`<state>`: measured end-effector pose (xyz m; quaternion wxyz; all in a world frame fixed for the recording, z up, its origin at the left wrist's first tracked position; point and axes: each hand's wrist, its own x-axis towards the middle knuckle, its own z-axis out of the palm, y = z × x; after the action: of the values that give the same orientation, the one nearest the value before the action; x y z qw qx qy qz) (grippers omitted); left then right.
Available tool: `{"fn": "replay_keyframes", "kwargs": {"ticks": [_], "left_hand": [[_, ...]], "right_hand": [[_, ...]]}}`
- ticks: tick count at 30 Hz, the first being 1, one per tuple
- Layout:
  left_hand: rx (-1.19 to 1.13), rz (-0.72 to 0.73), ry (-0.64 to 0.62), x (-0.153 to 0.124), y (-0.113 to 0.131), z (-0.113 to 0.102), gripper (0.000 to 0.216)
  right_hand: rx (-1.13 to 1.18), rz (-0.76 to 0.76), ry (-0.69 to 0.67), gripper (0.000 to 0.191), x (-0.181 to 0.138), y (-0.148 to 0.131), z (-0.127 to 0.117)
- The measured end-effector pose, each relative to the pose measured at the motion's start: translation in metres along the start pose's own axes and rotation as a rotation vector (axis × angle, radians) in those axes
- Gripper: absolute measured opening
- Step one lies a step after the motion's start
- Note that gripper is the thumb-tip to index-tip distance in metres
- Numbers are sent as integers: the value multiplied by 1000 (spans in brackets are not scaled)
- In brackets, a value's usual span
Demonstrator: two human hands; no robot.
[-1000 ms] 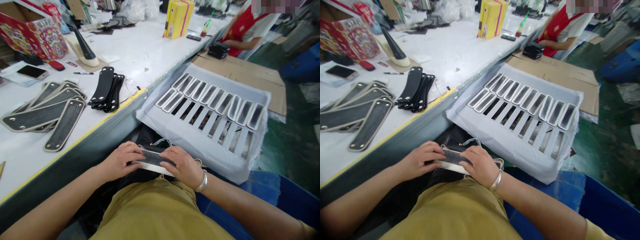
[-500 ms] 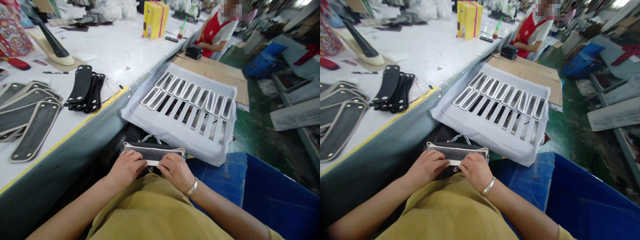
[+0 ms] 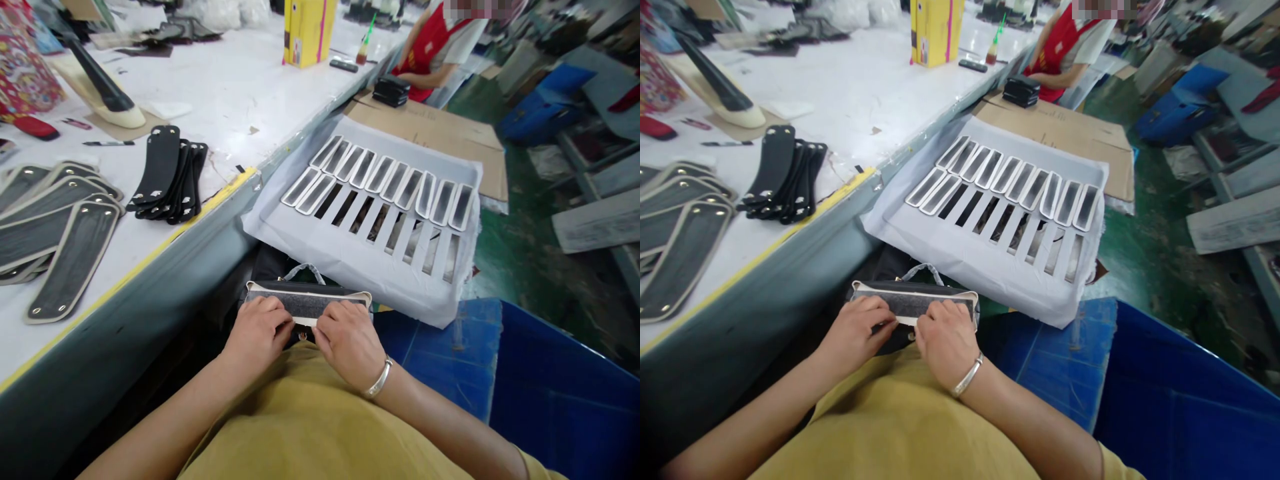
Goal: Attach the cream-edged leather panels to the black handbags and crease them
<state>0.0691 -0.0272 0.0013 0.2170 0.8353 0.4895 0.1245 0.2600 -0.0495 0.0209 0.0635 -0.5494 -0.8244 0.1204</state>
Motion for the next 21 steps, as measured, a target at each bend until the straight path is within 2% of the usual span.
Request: {"fn": "replay_keyframes", "kwargs": {"ticks": [6,9,21], "left_hand": [[-8,-27,-25,0,5,-2,18],[-32,-26,-13,-2,6,-2,18],[56,-91,57,-3,10,7,16]], "right_hand": [[126,100,10,14,-2,1,4],[167,84,14,17,-4,4,9],[31,91,42,19,1,-2,13]]}}
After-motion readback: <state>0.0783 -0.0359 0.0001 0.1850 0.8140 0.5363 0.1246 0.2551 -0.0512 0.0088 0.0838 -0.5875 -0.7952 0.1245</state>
